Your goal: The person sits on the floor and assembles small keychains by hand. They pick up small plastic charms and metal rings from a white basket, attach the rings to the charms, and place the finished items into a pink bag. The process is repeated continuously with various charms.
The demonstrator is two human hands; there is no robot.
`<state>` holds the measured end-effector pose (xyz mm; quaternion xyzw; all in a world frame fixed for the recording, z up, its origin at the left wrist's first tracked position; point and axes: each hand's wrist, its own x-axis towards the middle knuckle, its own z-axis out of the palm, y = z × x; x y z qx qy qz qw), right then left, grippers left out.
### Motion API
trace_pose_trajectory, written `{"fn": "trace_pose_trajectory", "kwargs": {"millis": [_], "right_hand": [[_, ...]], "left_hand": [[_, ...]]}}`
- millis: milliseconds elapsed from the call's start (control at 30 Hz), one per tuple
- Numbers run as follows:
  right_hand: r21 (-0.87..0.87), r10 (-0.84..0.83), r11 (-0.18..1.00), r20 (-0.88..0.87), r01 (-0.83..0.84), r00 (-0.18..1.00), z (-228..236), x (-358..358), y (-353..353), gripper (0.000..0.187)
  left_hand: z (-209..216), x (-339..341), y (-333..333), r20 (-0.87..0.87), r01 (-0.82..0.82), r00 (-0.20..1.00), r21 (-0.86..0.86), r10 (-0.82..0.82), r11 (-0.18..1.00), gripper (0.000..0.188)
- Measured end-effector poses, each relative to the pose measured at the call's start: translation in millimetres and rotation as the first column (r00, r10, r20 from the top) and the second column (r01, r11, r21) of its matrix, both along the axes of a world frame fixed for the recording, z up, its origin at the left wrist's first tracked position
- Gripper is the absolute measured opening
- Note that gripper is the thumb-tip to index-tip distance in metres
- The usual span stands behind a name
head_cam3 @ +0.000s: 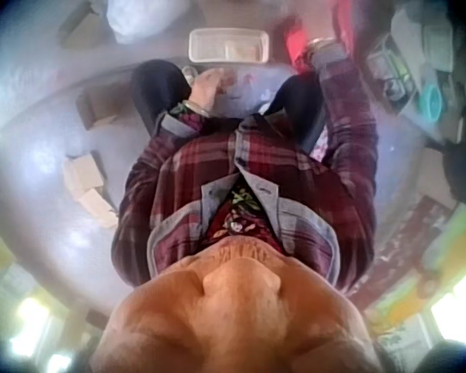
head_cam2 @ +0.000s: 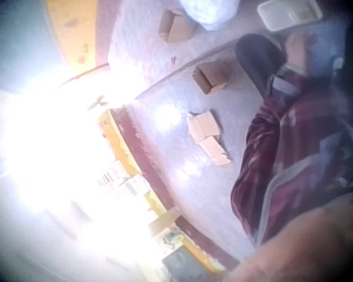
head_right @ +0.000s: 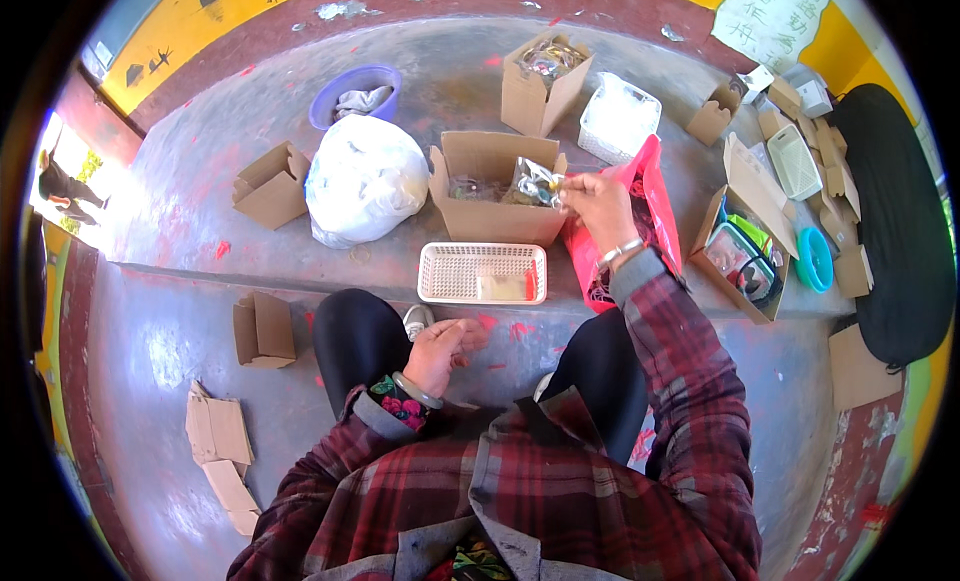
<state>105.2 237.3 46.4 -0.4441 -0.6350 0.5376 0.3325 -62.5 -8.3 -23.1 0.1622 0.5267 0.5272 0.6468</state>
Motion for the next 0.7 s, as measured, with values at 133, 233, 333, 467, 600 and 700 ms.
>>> {"fn": "trace_pose_trajectory", "kwargs": {"millis": [133, 233, 333, 467, 600, 700], "right_hand": [[-0.003, 0.050, 0.999, -0.030, -0.050, 0.998, -15, -35, 40, 0.011], [-0.119, 0.035, 0.992, 0.002, -0.035, 0.999, -24, -60, 57, 0.010], [-0.132, -0.104, 0.983, 0.160, 0.126, 0.982, -51, -62, 83, 0.009], [-0.110, -0.138, 0.982, 0.155, 0.156, 0.978, -48, -50, 72, 0.017], [-0.026, -0.013, 1.000, 0.088, 0.016, 0.996, -17, -31, 31, 0.020], [-0.010, 0.078, 0.997, 0.001, -0.078, 0.997, 2, -20, 0, 0.018]], "left_hand": [[-3, -1, 5, -0.054, 0.013, 0.998, -0.034, -0.015, 0.999, 0.028], [-5, 0, 7, -0.075, 0.031, 0.997, -0.055, -0.035, 0.998, 0.027], [-4, -1, 7, -0.073, 0.054, 0.996, -0.058, -0.058, 0.997, 0.028], [0, 0, 7, -0.094, 0.084, 0.992, -0.055, -0.089, 0.995, 0.029], [-3, 7, 5, -0.084, 0.161, 0.982, -0.070, -0.166, 0.984, 0.029], [-20, 12, 4, -0.126, 0.334, 0.932, -0.057, -0.339, 0.941, 0.029]]}}
